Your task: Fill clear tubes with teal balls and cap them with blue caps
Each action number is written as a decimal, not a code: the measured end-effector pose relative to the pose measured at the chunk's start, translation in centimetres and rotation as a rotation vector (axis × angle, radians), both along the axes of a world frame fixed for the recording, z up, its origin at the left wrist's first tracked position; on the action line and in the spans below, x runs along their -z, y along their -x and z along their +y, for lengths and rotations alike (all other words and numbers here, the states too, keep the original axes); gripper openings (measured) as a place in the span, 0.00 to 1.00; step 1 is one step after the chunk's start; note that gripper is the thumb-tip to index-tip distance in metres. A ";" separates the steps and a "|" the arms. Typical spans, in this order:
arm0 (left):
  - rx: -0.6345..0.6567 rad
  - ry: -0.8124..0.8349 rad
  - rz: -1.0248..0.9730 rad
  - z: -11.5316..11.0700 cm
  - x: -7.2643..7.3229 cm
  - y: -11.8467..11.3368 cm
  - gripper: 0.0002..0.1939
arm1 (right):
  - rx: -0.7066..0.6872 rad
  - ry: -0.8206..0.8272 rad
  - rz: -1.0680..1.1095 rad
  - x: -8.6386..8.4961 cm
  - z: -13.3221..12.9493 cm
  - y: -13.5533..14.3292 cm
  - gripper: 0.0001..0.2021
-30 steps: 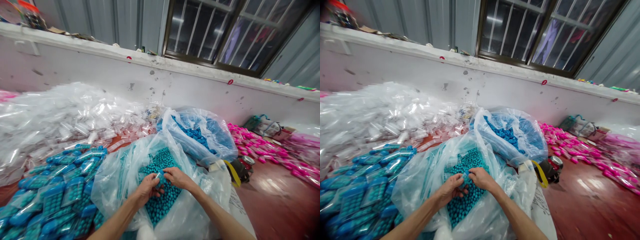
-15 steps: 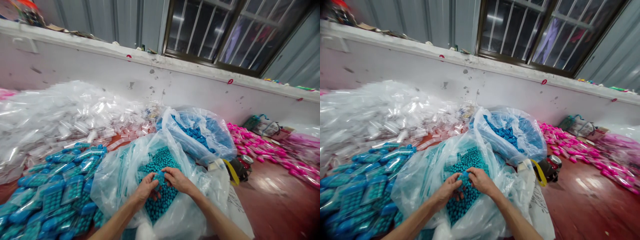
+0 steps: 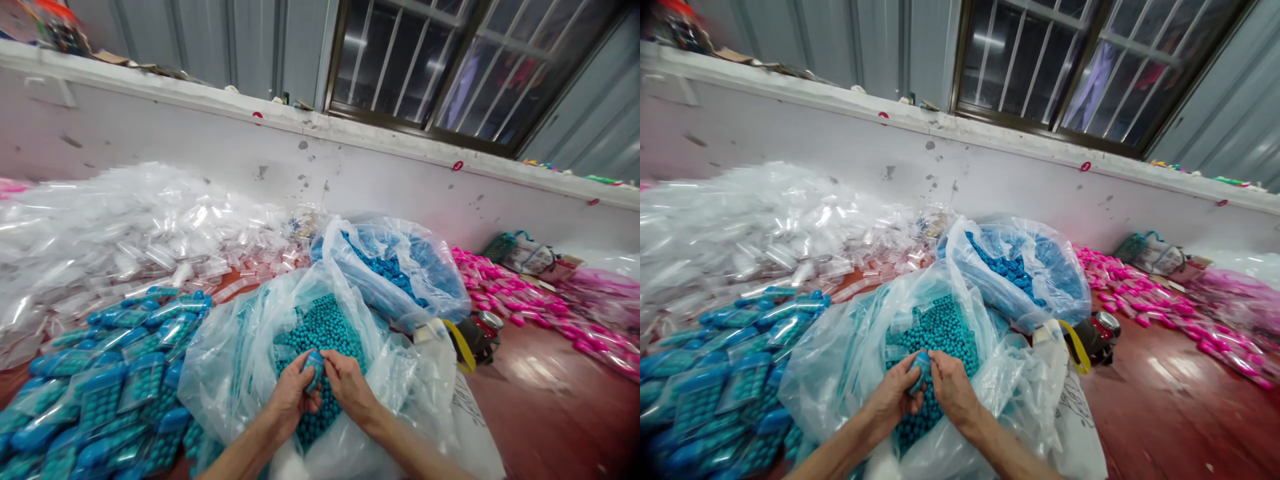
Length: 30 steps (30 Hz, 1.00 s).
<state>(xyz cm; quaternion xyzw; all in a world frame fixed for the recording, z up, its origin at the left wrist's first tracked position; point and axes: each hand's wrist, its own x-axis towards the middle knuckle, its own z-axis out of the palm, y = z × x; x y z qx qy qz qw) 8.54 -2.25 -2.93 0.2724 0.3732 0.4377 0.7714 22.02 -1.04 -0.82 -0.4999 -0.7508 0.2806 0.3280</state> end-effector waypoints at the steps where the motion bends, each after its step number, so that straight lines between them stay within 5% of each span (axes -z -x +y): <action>1: -0.014 -0.006 0.008 0.0 -0.2 0.0 0.45 | 0.017 0.014 0.043 0.1 0.0 0.0 0.13; 6: 0.106 -0.072 0.027 0.3 -0.8 1.1 0.43 | -0.010 0.440 0.398 0.5 0.4 0.0 0.09; 10: 0.048 -0.052 -0.002 -0.2 -0.9 1.0 0.41 | 0.102 0.224 0.299 0.4 -0.6 0.7 0.10; 13: -0.045 -0.040 0.047 -0.6 -0.9 0.6 0.41 | 0.057 0.077 0.168 -0.1 -1.4 0.8 0.11; 18: -0.016 -0.134 0.233 -0.9 -1.2 1.2 0.35 | -0.119 0.221 0.188 -1.2 -0.9 -0.4 0.08; 23: 0.191 -0.154 0.307 -0.4 -1.3 2.9 0.38 | -0.071 0.584 0.407 -1.3 0.4 -0.6 0.07; 28: 0.207 -0.302 0.492 0.3 -1.3 4.1 0.33 | 0.066 0.491 0.468 -1.1 0.5 0.4 0.19; 30: 0.255 -0.337 0.504 0.1 -1.8 4.5 0.28 | 0.017 0.499 0.438 -1.9 0.5 0.2 0.20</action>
